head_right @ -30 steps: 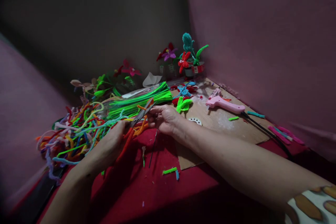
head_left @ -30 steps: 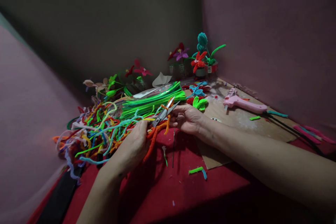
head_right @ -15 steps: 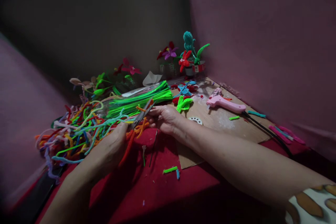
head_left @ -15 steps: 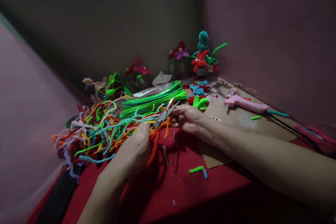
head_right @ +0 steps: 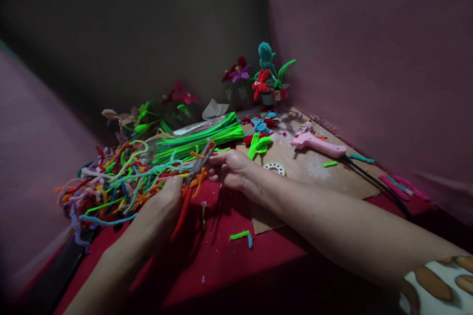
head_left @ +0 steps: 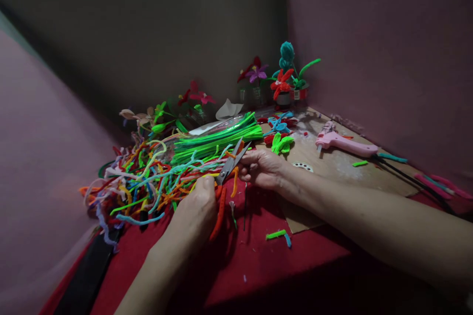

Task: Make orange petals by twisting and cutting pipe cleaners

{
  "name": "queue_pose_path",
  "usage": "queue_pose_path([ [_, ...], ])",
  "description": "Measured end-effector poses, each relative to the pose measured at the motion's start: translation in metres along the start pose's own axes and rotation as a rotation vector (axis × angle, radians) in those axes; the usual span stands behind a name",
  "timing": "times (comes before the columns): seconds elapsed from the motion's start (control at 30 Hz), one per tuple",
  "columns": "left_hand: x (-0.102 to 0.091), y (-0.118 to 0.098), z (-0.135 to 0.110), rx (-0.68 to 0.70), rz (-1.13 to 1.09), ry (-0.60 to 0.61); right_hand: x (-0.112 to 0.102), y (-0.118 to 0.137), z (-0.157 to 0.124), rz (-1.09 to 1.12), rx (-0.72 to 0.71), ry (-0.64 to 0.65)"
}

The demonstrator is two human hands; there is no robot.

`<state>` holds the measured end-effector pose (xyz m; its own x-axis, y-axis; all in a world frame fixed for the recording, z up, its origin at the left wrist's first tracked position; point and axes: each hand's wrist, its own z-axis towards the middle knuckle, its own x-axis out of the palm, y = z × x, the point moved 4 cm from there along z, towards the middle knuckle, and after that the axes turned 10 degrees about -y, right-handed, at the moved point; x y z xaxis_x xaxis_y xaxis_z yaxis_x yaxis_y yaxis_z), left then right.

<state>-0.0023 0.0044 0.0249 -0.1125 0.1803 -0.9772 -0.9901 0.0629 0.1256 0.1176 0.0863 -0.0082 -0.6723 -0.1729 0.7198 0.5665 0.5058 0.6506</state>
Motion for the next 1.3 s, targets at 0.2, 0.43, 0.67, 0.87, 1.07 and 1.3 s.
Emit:
queue_pose_path([
  [0.2,0.003,0.001,-0.001,0.009,0.075,0.005,0.002,-0.005,0.003,0.05,0.064,0.117],
  [0.43,0.003,0.002,-0.002,-0.018,0.19,0.007,0.004,-0.004,-0.001,0.016,0.113,0.045],
  [0.67,0.006,0.004,-0.006,-0.014,0.194,0.006,0.006,-0.007,-0.003,-0.016,0.112,0.011],
  [0.87,0.012,0.012,-0.01,0.028,0.199,-0.015,-0.004,0.004,0.006,-0.182,-0.086,-0.143],
  [1.07,0.026,0.05,-0.019,0.06,0.133,-0.004,-0.011,0.016,0.009,-0.277,-0.274,-0.247],
  [1.3,0.031,0.072,-0.018,0.122,-0.011,0.117,-0.009,0.017,0.007,-0.374,-0.395,-0.247],
])
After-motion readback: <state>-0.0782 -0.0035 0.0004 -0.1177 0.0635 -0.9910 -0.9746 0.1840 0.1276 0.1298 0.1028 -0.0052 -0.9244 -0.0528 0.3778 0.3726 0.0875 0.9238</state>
